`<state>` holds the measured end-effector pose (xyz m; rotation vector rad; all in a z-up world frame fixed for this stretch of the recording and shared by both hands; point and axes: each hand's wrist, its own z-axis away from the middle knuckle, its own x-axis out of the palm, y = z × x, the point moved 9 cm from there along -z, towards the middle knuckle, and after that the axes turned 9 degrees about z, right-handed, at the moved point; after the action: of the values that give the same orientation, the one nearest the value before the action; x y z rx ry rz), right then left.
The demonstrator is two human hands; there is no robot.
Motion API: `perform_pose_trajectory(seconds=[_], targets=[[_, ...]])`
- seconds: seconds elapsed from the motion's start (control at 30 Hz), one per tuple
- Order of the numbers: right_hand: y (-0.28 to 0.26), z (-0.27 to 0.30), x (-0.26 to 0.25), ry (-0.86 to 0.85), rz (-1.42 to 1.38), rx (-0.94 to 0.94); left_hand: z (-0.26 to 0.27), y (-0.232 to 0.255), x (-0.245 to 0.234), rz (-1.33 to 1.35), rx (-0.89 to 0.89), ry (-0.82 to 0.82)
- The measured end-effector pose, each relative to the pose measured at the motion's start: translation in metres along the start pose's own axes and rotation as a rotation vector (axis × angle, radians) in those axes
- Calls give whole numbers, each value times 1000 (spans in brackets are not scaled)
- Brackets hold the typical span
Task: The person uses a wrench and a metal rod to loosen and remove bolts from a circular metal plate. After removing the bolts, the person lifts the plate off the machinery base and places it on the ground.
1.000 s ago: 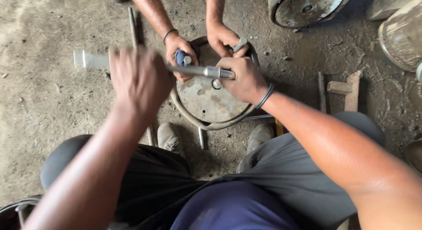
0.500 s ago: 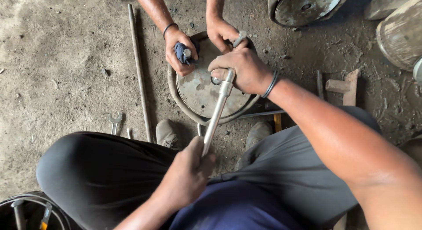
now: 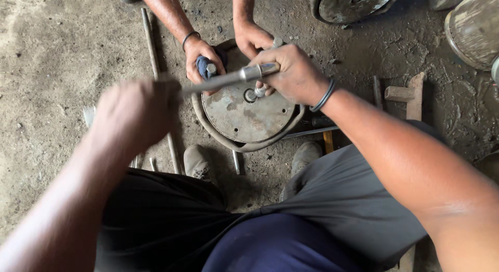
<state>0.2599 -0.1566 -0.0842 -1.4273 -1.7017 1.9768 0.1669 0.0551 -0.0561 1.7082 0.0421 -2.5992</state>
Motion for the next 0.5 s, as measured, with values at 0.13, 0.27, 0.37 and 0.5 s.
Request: perform_pose_trajectory(seconds=[0.13, 0.27, 0.37, 0.5], targets=[[17, 2, 12, 50, -128, 118, -54, 1, -50, -3, 178, 288], [26, 10, 12, 144, -241, 180, -86, 27, -88, -11, 277, 574], [28, 18, 23, 185, -422, 162, -109, 46, -95, 72, 284, 573], [36, 22, 29, 286, -448, 132, -131, 77, -102, 122, 359, 578]])
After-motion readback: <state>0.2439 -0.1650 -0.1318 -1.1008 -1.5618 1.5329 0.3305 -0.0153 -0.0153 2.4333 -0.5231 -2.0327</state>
